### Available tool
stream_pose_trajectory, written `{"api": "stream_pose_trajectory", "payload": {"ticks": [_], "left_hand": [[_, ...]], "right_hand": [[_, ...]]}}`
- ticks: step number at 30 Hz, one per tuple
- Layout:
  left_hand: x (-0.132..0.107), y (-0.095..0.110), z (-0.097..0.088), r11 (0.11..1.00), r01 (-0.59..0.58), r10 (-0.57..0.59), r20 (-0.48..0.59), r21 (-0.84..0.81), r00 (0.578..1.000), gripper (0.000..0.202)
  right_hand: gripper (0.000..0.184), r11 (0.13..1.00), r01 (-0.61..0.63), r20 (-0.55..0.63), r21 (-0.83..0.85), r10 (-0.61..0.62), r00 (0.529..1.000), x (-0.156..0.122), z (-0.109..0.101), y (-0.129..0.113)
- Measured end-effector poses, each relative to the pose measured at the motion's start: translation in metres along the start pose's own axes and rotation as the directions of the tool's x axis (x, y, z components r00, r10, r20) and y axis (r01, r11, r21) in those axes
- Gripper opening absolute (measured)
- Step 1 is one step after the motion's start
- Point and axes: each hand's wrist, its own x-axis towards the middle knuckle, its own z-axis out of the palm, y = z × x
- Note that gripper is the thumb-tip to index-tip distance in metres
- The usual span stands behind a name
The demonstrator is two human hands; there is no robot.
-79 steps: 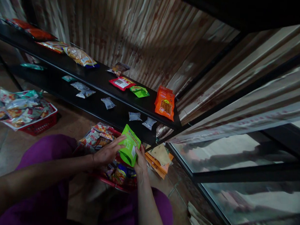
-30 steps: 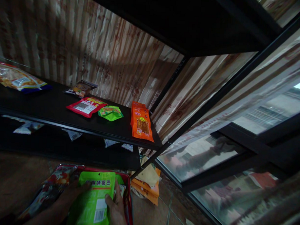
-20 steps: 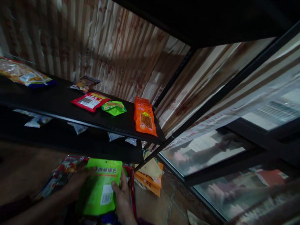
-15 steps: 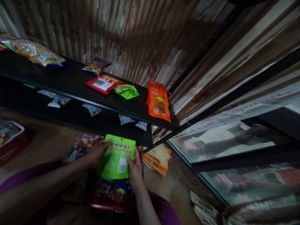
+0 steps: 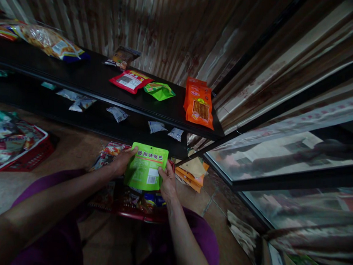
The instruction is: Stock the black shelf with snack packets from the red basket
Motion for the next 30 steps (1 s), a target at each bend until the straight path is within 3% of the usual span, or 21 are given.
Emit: {"api": "stream_pose_trajectory", "payload": {"ticks": [4,10,16,23,30], "left_hand": [[0.003,0.003,0.002,1.000,0.000,-0.001,-0.018,-0.023,1.000,0.035],[-0.002,0.008,0.007,0.998,0.060,-0.059,0.095,0.000,0.994,0.030],[-0.004,0.006,0.007,0.999,0.029,-0.036,0.138,0.046,0.990,0.028],[-0.005,0.011,0.002,1.000,0.013,-0.011,0.104,-0.021,0.995,0.025],[0.006,0.013,0.002,1.000,0.030,-0.030,0.009,-0.009,1.000,0.013]], "right_hand": [[0.057,1.000,-0.009,-0.023,0.020,0.009,1.000,0.004,-0.002,0.000],[0.052,0.999,0.029,-0.087,0.042,-0.025,0.996,0.013,-0.006,-0.002],[0.056,0.999,0.044,-0.122,0.006,-0.043,0.992,0.026,-0.007,-0.011],[0.058,0.998,0.030,-0.029,-0.048,-0.031,0.999,0.044,-0.002,-0.019],[0.059,0.999,0.028,-0.017,-0.044,-0.029,0.999,0.051,0.005,-0.024]]}}
